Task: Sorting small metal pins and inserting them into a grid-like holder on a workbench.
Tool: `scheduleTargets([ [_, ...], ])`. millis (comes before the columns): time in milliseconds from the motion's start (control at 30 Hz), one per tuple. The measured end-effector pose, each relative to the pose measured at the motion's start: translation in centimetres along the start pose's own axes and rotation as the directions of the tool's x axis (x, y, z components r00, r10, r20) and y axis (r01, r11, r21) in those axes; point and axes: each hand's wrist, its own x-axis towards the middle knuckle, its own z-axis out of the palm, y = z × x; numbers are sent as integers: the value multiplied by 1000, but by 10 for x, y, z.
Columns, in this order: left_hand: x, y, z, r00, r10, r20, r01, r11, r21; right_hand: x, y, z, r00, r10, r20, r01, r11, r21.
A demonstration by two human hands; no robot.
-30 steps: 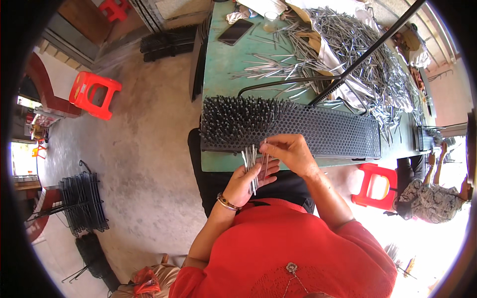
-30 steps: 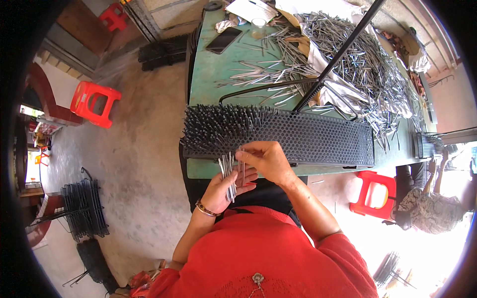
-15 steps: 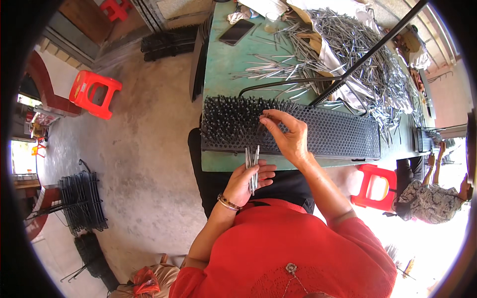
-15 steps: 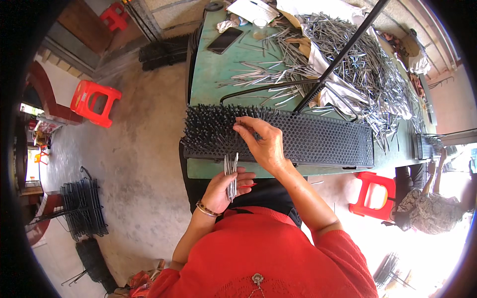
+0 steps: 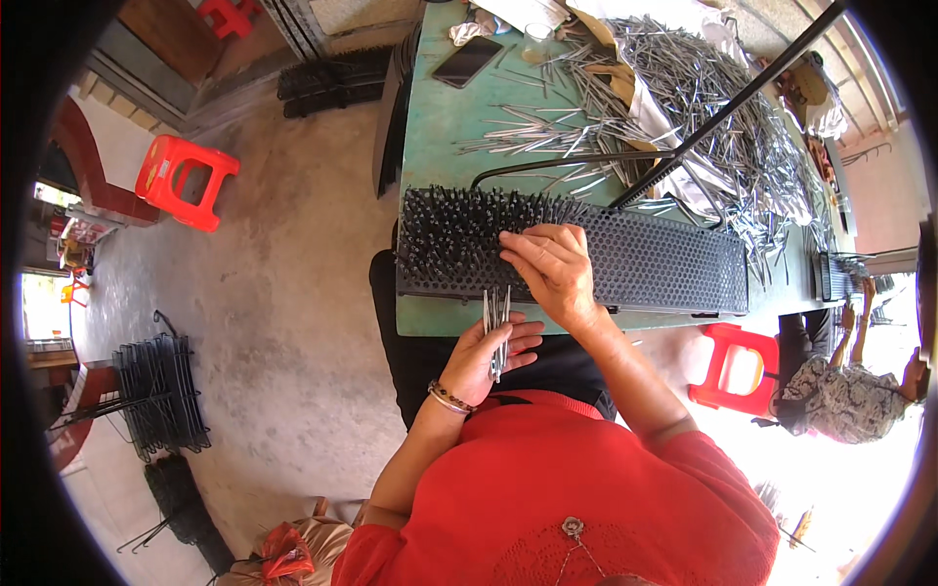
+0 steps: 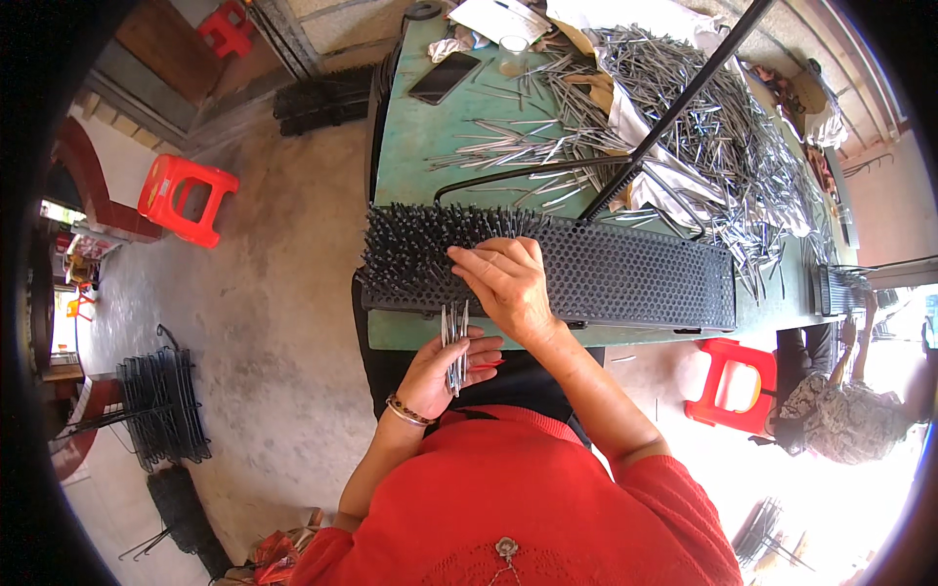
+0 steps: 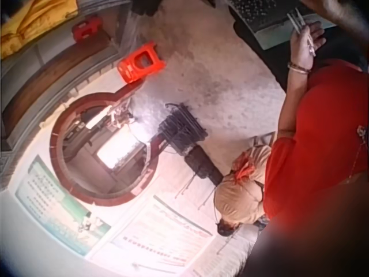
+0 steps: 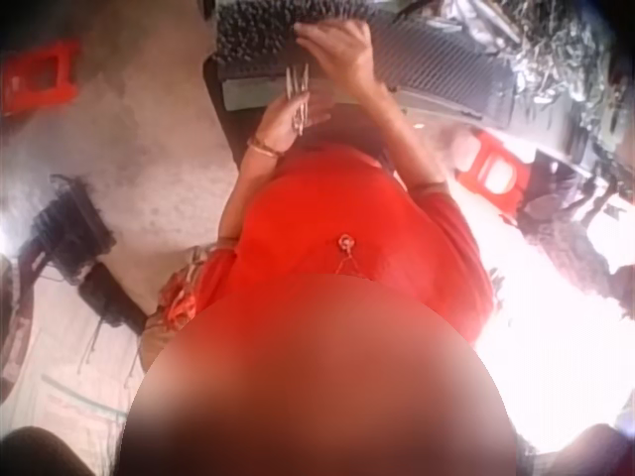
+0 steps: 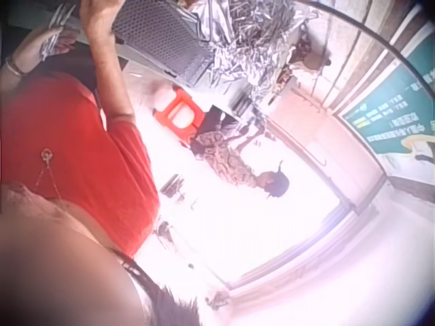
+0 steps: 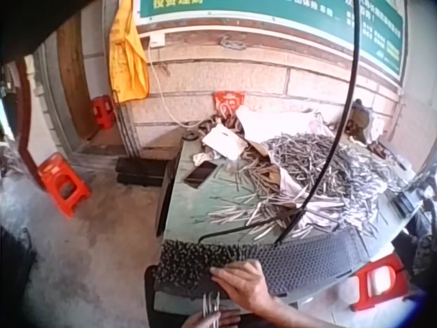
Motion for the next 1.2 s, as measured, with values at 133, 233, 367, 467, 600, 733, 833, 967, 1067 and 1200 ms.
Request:
scheduleTargets([
  [133, 0, -1, -1, 1000, -1, 10, 1, 1000, -2, -6, 3, 2, 996, -86, 39, 88, 994, -65],
  [233, 0, -1, 0, 1000, -5, 8, 5, 1000, 9, -10, 0, 0, 995, -95, 39, 98, 992, -79],
  [367, -1, -2, 1, 1000, 14, 15, -14, 1000, -6, -11, -3, -12, 999, -32, -11, 32, 999, -20],
  [467, -4, 2, 7, 993, 84, 78, -83, 996, -8, -19, -9, -19, 979, 185, 83, -197, 967, 165],
  [600, -5, 1, 10, 991, 116, 68, -117, 993, 13, -20, -21, -28, 782, 412, 467, -577, 762, 293],
  [733, -5, 2, 12, 987, 125, 99, -133, 988, 79, -22, -12, -31, 554, 493, 671, -819, 467, 333],
  [833, -6, 2, 9, 993, 104, 56, -107, 993, 43, -16, -11, -31, 605, 564, 563, -792, 347, 503],
  [967, -5, 0, 2, 997, 66, 43, -67, 998, 4, -6, -11, -28, 753, 593, 285, -644, 575, 504],
  [1067, -5, 0, 2, 998, 46, 43, -47, 999, 25, 5, -19, -21, 839, 537, 92, -516, 730, 448],
  [1200, -5, 0, 1, 998, 22, 55, -24, 999, 36, 6, -16, -11, 872, 486, 63, -467, 785, 408],
])
